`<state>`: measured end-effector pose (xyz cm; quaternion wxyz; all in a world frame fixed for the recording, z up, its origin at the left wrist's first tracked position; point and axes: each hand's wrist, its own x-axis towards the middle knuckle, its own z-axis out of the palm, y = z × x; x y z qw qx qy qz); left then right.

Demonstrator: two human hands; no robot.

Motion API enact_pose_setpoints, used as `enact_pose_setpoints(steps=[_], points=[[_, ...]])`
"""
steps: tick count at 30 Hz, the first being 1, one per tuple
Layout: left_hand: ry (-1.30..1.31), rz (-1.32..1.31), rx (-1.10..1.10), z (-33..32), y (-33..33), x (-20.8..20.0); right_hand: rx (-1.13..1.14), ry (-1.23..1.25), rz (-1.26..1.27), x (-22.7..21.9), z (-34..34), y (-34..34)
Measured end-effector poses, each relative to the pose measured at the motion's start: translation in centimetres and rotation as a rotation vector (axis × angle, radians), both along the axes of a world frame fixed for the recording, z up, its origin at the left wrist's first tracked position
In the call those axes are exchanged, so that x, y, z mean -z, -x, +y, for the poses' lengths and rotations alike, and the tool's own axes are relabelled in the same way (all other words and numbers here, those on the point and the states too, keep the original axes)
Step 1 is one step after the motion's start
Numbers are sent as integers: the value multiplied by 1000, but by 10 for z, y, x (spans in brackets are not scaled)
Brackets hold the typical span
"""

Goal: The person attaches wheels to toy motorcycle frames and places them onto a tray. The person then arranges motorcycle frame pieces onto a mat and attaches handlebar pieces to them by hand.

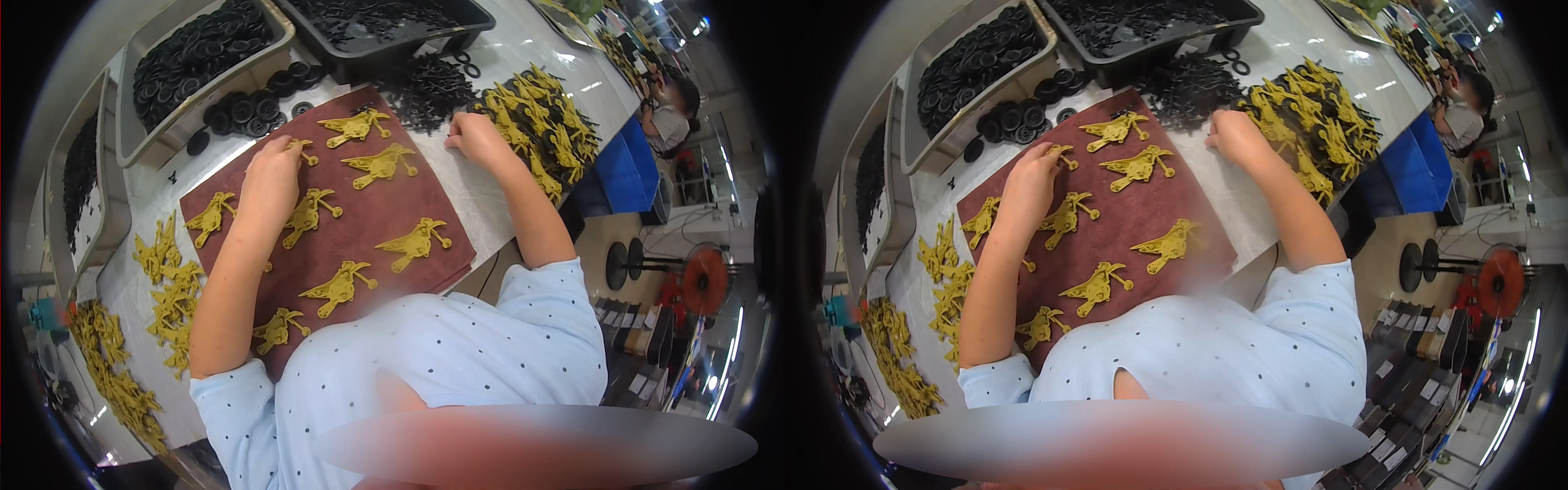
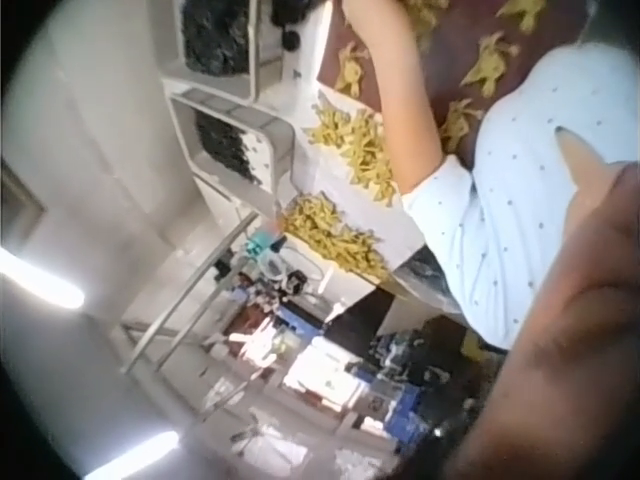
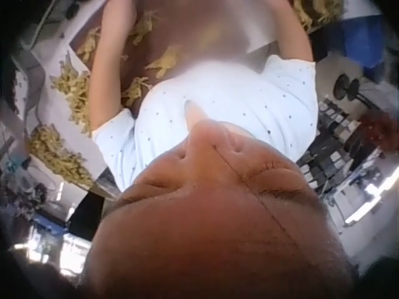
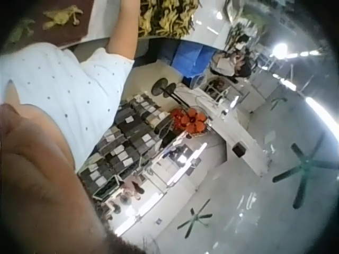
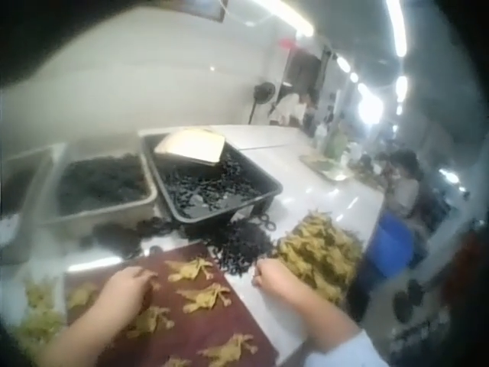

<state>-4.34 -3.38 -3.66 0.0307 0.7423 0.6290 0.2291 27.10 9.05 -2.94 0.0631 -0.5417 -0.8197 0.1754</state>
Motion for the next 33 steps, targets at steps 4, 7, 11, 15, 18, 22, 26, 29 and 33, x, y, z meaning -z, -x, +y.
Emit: enact_pose_setpoints(steps=[4,7,11,15,18,22,26,29,33], points=[[103,44,-42,-22,2,6,-29,153,230,-20,-2,28],[109,88,-26,-24,1,8,-57,321,359,-32,3,47],[86,107,-44,-23,9,14,9,310,389,-25,12,44],[86,107,-59,-25,10,13,43,231,382,-27,14,43],[82,154,-45,-24,13,18,-102,225,413,-26,15,76],[61,213,-56,-21,7,23,-353,131,371,-36,7,154],[90,190,-77,-22,-3,12,-610,85,456,-18,2,251],[166,219,-102,-18,1,23,-641,263,531,-3,-18,314],[286,-36,-105,-19,-3,7,-629,131,649,24,-21,339]])
